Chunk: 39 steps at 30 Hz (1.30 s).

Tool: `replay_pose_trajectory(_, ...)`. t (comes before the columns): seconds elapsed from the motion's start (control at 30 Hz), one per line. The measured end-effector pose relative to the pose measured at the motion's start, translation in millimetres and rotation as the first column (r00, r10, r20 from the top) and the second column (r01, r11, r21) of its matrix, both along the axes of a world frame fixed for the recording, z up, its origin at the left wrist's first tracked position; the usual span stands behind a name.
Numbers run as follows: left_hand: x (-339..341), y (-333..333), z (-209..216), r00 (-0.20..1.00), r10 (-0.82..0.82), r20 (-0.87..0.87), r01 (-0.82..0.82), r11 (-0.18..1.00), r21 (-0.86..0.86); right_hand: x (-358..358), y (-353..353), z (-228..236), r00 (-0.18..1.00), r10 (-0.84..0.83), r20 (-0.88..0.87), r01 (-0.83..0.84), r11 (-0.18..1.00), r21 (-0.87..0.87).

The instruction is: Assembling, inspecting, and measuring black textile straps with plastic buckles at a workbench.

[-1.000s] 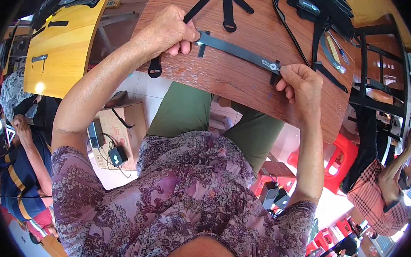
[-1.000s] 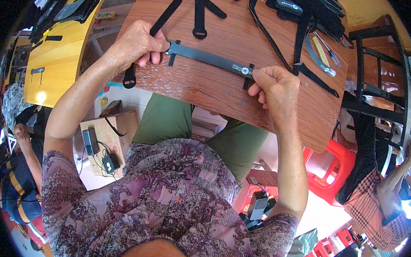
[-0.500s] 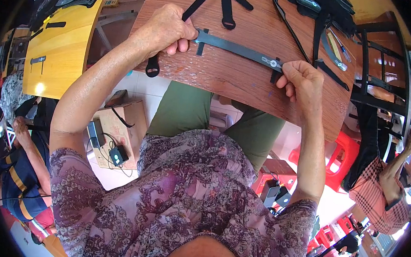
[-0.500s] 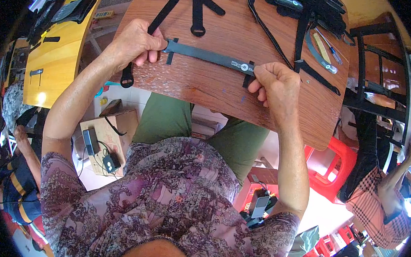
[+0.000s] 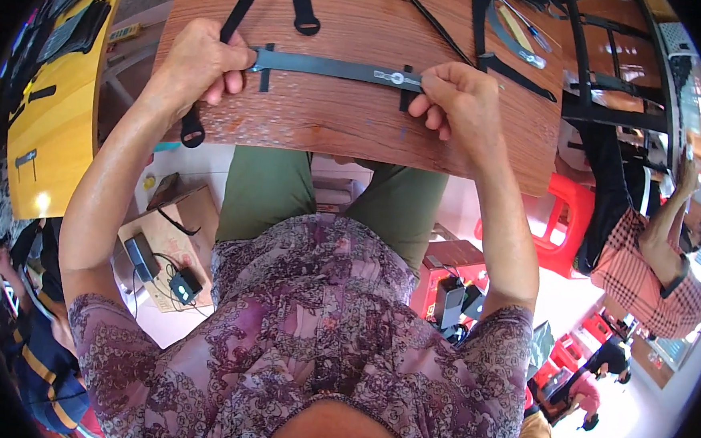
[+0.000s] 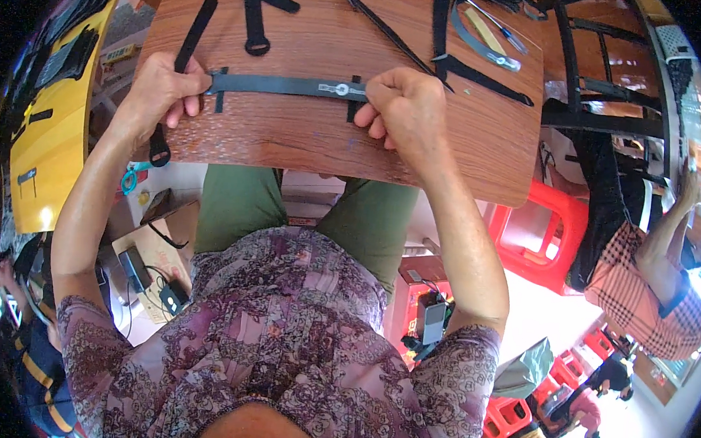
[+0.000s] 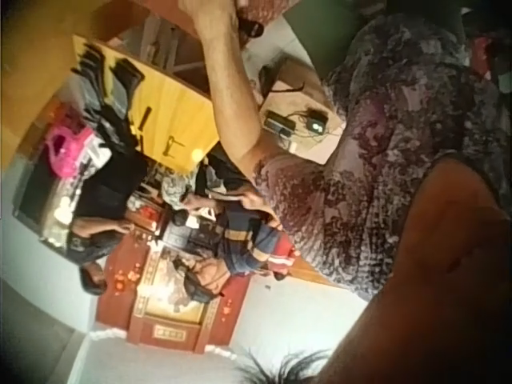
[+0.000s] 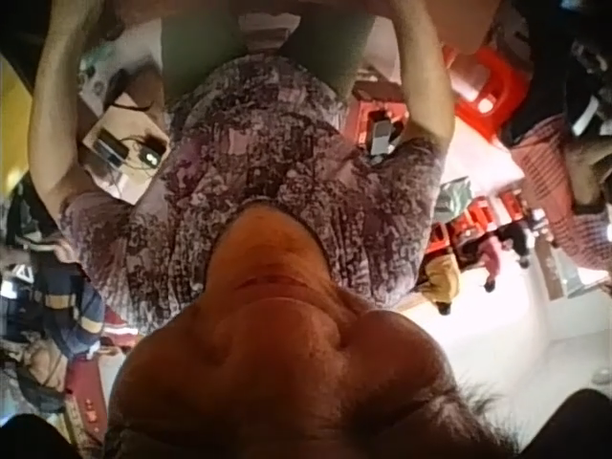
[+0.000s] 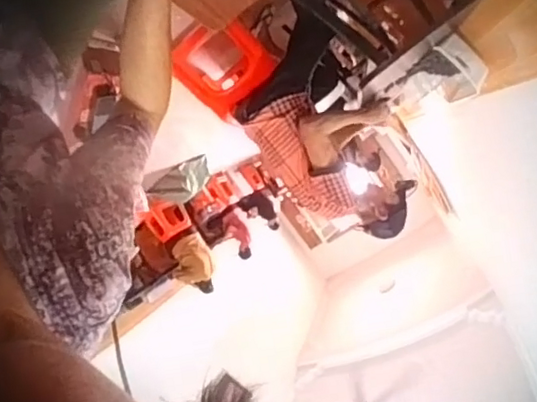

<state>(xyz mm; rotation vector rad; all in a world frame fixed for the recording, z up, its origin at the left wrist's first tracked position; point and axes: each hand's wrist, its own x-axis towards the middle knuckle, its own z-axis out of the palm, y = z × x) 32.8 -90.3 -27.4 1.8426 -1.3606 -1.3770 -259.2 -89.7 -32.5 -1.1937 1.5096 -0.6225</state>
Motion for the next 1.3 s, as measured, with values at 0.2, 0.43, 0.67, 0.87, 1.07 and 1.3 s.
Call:
replay_pose_trajectory(0.2, -0.7, 3.5, 0.3, 1.0, -0.001, 0.019, 0.001, 1.0, -0.009, -0.1, -0.8, 2.4, 0.991, 0.021, -0.13, -0.025, 0.999, -0.03)
replay_pose_trajectory(0.43, -0.1, 4.9, -1.0, 1.0, 0.003, 0.014, -0.003, 1.0, -0.004, 1.4, -0.1, 2.5, 0.989, 0.01, -0.147, -0.025, 0.995, -0.098)
replay_pose_trajectory(0.67, 2.9, 6.1, -0.4, 1.0, 0.019, 0.024, -0.018, 0.999, -0.035, -0.7, -0.3, 0.7, 0.999, 0.025, -0.047, -0.029, 0.997, -0.074)
replay_pose_trajectory(0.87, 4.5, 5.7, -5.1, 1.0, 0.005, -0.015, -0.005, 0.999, -0.031, -0.9, 1.0, 1.8, 0.998, 0.013, -0.059, -0.016, 0.999, -0.05)
replay_pose_trajectory(1.07, 5.2, 8.0, -3.2, 1.0, 0.023, -0.001, -0.023, 0.999, -0.033, 0.5, 0.8, -1.9, 0.998, 0.015, -0.064, -0.018, 0.998, -0.055)
replay_pose_trajectory(1.3, 5.8, 8.9, -2.4, 1.0, 0.027, 0.012, -0.027, 0.999, -0.028, 4.3, 2.5, -1.6, 0.997, 0.008, -0.078, -0.013, 0.998, -0.06)
